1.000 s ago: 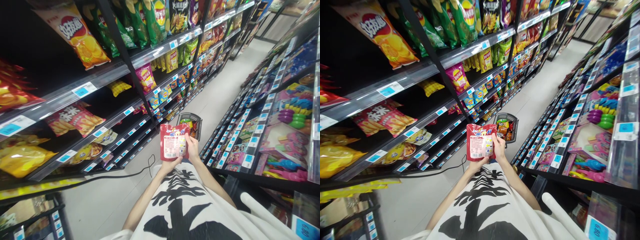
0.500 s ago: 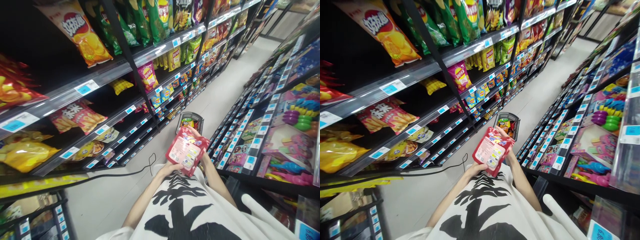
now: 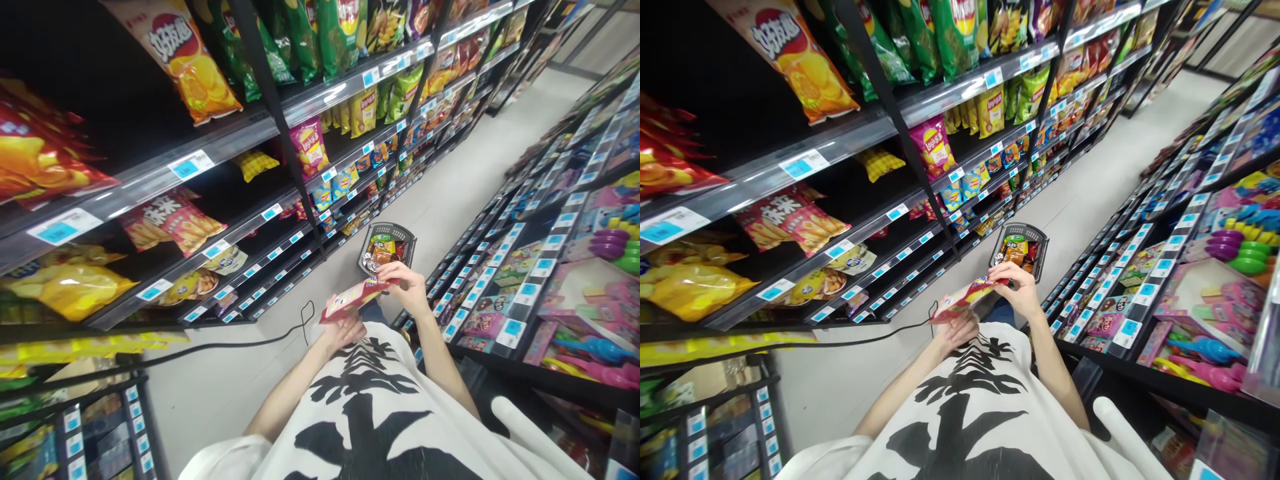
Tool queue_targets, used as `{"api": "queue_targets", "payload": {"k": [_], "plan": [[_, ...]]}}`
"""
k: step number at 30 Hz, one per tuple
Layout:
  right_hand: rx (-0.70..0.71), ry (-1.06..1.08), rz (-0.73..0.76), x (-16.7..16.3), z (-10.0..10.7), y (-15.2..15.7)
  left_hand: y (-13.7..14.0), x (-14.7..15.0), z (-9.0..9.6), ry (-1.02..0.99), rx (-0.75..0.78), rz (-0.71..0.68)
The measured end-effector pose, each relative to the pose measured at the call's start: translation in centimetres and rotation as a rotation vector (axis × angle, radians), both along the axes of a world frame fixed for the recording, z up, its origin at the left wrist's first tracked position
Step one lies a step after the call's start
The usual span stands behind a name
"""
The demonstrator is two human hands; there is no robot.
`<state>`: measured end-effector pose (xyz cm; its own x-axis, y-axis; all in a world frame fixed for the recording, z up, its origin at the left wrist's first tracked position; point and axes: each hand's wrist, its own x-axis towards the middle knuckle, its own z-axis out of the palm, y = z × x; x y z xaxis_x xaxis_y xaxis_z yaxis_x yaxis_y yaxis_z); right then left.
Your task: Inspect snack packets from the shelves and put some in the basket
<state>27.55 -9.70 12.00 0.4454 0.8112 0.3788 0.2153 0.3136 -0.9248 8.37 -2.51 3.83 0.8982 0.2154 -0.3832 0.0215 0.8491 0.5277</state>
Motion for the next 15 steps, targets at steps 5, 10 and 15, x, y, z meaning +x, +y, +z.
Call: {"api": "queue_targets", "payload": {"k": [5,10,15], "plan": [[-0.125,-0.087,-0.365,-0.3,-0.9,0.2,0.2,1.2,-0.4,0.037,0.106,-0.164],[-0.224,-0.318,-0.536,0.9,-0.3,-0.4,-0.3,1.9,-2.4,0.162,0.228,-0.27],[-0.291,-0.342,-0.563,1.5,0.0,-0.5,-0.2,2.0,-2.3,0.154,0.338,-0.161]]}}
